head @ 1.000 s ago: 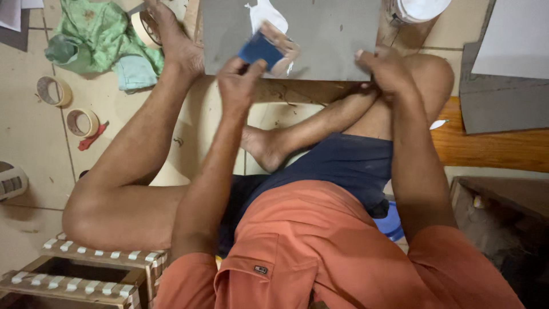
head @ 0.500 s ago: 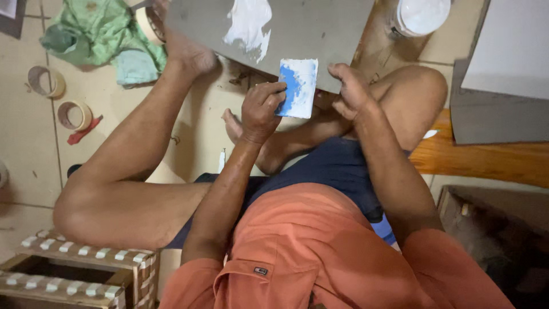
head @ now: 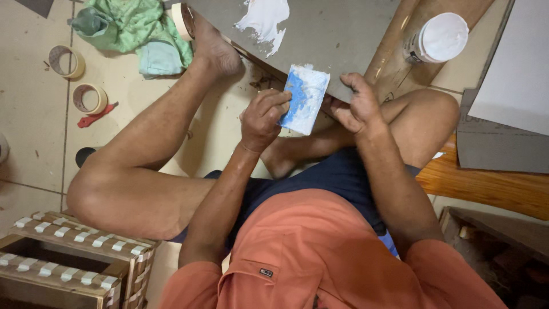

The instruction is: The person sits on the floor with a wooden panel on their lap and applies white paint to it using a small foam applicator, dipping the applicator into a paint container and spreading the paint across the panel surface, repositioning the panel to coat different areas.

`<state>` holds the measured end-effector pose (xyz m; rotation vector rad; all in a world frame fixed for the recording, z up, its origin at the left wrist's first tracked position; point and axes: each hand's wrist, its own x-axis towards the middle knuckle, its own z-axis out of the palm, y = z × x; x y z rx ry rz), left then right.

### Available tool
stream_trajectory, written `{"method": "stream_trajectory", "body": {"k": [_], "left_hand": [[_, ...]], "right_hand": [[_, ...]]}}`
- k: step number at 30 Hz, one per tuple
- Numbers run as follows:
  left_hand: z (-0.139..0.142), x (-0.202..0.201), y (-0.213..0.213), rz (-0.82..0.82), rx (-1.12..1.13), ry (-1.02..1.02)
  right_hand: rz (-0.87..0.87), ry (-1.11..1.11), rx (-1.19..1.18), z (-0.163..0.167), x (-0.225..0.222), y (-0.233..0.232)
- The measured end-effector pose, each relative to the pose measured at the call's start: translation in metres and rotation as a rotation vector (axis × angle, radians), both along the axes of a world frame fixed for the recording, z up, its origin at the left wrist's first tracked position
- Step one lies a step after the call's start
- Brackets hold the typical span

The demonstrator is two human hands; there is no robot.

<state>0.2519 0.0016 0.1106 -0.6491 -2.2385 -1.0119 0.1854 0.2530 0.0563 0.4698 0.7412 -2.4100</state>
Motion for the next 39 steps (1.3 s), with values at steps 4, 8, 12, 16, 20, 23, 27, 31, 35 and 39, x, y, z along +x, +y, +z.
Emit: {"method": "stream_trajectory", "body": {"k": [4,8,12,16,20,23,27,31,35,39], "left_hand": [[0.003,0.006,-0.010,-0.018,-0.070,0.002],[0.003,0.011,-0.020,-0.070,-0.092,-0.023],[0.001,0.020,-0.028,-0.081,-0.110,-0.044],[0.003,0.033,-0.034,-0.039,0.026,-0.127],[0.004,0.035,-0.040,0.148,0.201,-0.183],[-0.004,0.022,-0.044,0.312,0.571,-0.578],[-0.023,-0.006,-0.046,0.354,0.906,-0.811],[-0.044,-0.032,-0.045,0.339,1.091,-0.970],[-0.062,-0.057,-0.045,0.237,1.212,-1.026],[-0.082,-0.086,-0.054,0.285,1.139,-1.027]], "right_hand": [[0.013,0.012,-0.027,0.003,-0.001,0.000],[0.034,0.056,0.050,0.006,0.000,-0.001],[0.019,0.035,0.058,0.008,-0.001,0.003],[-0.037,0.143,0.141,0.004,-0.006,0.016],[-0.030,0.068,0.390,-0.017,-0.002,0.025],[0.001,0.024,0.660,-0.042,0.009,0.027],[-0.024,0.188,0.581,-0.074,0.024,0.036],[-0.062,0.197,0.685,-0.090,0.033,0.060],[0.006,0.247,0.685,-0.082,0.030,0.081],[0.083,0.379,0.872,-0.052,0.019,0.099]]}}
